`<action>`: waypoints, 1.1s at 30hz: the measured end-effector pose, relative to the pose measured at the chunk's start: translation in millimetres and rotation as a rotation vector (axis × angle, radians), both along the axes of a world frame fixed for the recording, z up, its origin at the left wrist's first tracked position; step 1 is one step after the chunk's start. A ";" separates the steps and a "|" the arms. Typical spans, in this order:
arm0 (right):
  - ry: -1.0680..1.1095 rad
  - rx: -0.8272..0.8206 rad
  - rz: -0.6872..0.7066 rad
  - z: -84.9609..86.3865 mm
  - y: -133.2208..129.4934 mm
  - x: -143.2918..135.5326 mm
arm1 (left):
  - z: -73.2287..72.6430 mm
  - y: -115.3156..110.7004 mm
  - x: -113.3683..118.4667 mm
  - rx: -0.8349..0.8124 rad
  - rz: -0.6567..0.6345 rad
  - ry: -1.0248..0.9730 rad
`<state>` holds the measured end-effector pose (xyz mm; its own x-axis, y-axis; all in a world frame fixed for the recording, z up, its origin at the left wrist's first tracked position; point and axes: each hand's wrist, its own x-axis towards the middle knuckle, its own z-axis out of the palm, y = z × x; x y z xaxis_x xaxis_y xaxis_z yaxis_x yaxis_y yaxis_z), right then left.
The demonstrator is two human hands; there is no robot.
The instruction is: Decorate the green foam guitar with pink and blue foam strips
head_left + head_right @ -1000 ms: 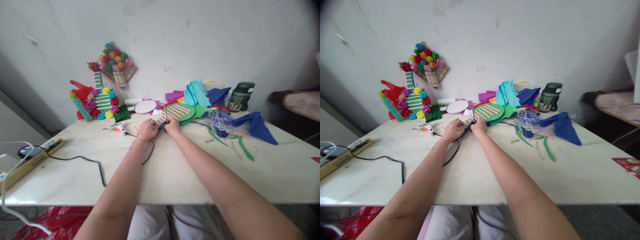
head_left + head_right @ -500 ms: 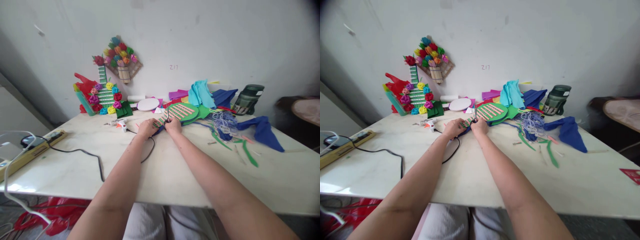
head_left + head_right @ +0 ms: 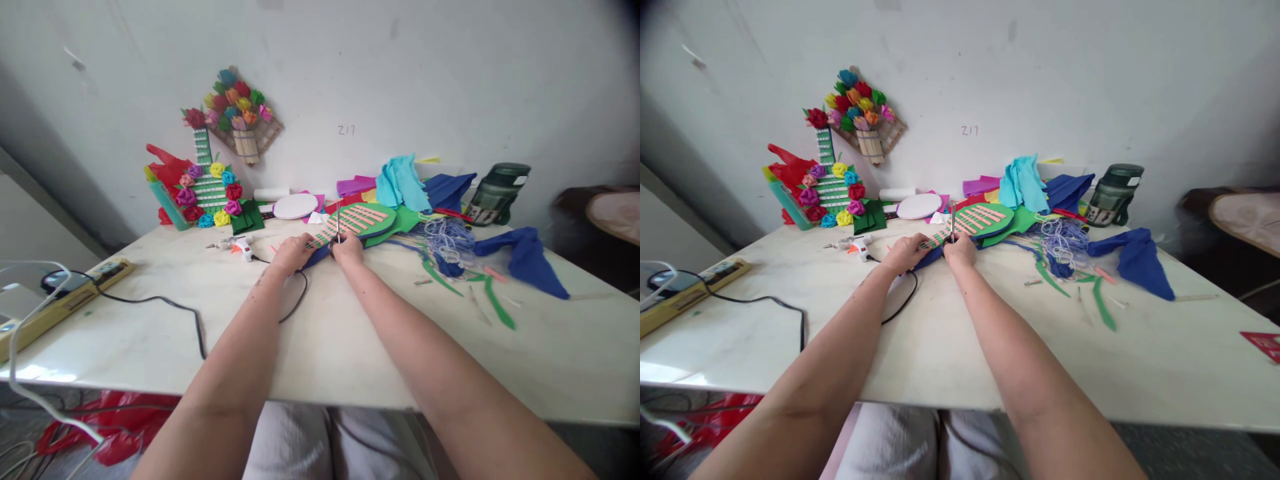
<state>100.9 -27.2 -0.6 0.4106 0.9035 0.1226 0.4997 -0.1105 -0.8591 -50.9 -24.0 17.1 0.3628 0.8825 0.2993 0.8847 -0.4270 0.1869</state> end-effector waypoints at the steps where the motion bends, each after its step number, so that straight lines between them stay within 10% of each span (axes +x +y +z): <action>1: 0.007 0.011 0.002 -2.0 1.8 0.4 | 0.5 -0.3 0.2 0.000 -0.002 0.008; 33: 0.445 0.072 0.050 -11.8 13.9 -3.7 | 5.5 2.3 6.9 0.041 -0.015 0.127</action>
